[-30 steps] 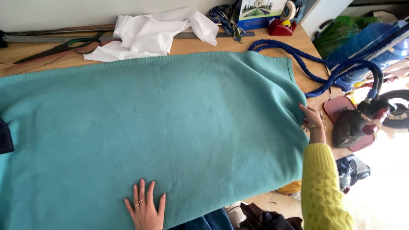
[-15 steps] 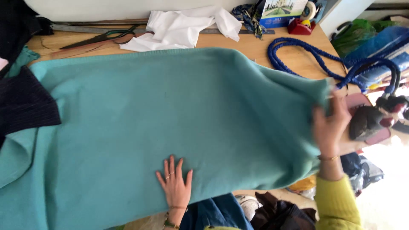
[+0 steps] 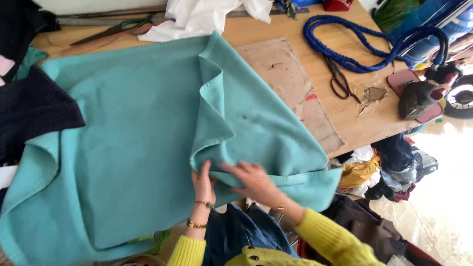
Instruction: Laying out and smoothing fabric on a workbench and aligning a garment pattern piece on top.
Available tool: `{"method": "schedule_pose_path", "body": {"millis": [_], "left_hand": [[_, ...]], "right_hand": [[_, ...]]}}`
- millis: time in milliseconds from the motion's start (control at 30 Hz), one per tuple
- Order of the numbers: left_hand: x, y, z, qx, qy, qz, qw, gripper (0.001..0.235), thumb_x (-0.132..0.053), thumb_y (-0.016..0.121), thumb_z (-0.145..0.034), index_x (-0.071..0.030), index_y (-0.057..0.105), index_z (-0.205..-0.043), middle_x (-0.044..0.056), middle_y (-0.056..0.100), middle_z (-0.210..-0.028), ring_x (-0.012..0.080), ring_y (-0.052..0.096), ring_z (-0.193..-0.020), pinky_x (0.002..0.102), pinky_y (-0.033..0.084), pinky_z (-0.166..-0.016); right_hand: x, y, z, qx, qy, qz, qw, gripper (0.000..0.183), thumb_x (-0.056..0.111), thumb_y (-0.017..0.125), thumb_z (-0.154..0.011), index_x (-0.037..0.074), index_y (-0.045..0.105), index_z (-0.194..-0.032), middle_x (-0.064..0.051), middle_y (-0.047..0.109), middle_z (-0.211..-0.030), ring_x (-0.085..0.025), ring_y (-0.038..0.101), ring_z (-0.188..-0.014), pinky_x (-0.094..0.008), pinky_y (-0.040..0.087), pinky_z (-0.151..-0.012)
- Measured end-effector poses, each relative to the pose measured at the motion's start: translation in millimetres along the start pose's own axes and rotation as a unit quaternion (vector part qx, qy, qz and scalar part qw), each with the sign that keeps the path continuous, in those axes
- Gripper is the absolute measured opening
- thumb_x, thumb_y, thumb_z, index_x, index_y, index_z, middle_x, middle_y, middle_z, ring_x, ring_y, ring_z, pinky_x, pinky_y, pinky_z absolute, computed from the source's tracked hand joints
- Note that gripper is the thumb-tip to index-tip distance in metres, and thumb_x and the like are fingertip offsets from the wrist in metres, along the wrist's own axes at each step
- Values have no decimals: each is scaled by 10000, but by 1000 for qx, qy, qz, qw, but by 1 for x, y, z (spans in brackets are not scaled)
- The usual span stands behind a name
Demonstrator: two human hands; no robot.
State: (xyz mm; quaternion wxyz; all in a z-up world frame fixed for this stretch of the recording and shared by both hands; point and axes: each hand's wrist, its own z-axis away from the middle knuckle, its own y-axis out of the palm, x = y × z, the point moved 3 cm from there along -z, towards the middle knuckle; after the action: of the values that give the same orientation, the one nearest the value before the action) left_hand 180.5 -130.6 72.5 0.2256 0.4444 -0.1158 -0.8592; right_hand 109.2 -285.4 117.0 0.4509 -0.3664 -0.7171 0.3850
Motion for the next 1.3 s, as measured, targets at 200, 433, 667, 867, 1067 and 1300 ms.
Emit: {"method": "schedule_pose_path", "body": {"millis": [200, 433, 667, 867, 1067, 1300], "left_hand": [[-3, -22, -48, -34, 41, 128, 990, 492, -337, 722, -991, -145, 565, -1416, 157, 637, -1365, 310, 634, -1221, 534, 495, -1061], [-51, 13, -38, 134, 13, 184, 974, 567, -420, 603, -942, -141, 550, -1433, 100, 664, -1380, 214, 645, -1199, 383, 554, -999], [-218, 36, -39, 178, 72, 126, 973, 593, -527, 583, -898, -125, 634, -1331, 85, 712, -1314, 201, 684, -1161, 378, 567, -1003], [-376, 1, -63, 161, 276, -32, 947, 710, -592, 608, -777, -34, 680, -1211, 91, 779, -1138, 166, 748, -1052, 348, 619, -952], [-440, -109, -121, 139, 473, -241, 836, 878, -746, 442, -981, -148, 294, -1607, 100, 280, -1688, 278, 232, -1573, 440, 253, -1242], [-269, -283, -177, -70, 269, -425, 861, 825, -502, 820, -834, 17, 527, -1404, 290, 665, -1218, 429, 624, -1199, 536, 490, -1032]], "right_hand": [[-71, -25, 116, 3, 72, 68, 995, 747, 453, 866, -713, 199, 581, -1356, -37, 646, -1088, -238, 657, -1096, -434, 490, -891], [-44, -31, 150, -64, 144, 159, 975, 282, 319, 624, -979, 100, 649, -1154, -30, 718, -1023, -236, 672, -935, -382, 428, -855], [80, -66, 71, -27, 111, -140, 983, 457, 238, 754, -875, 62, 575, -1257, -54, 762, -1111, -160, 771, -845, -295, 652, -721], [203, 0, -54, 106, 27, -293, 950, 489, 257, 669, -983, 101, 426, -1378, -59, 684, -1145, -217, 685, -889, -360, 538, -764], [297, 63, -153, 157, -49, -416, 895, 409, 209, 558, -1046, 130, 298, -1351, -102, 586, -882, -213, 512, -688, -393, 430, -688], [274, 184, -173, 324, 3, -392, 861, 619, 328, 659, -977, 285, 269, -1456, -247, 643, -1235, -518, 613, -1154, -607, 488, -998]]}}
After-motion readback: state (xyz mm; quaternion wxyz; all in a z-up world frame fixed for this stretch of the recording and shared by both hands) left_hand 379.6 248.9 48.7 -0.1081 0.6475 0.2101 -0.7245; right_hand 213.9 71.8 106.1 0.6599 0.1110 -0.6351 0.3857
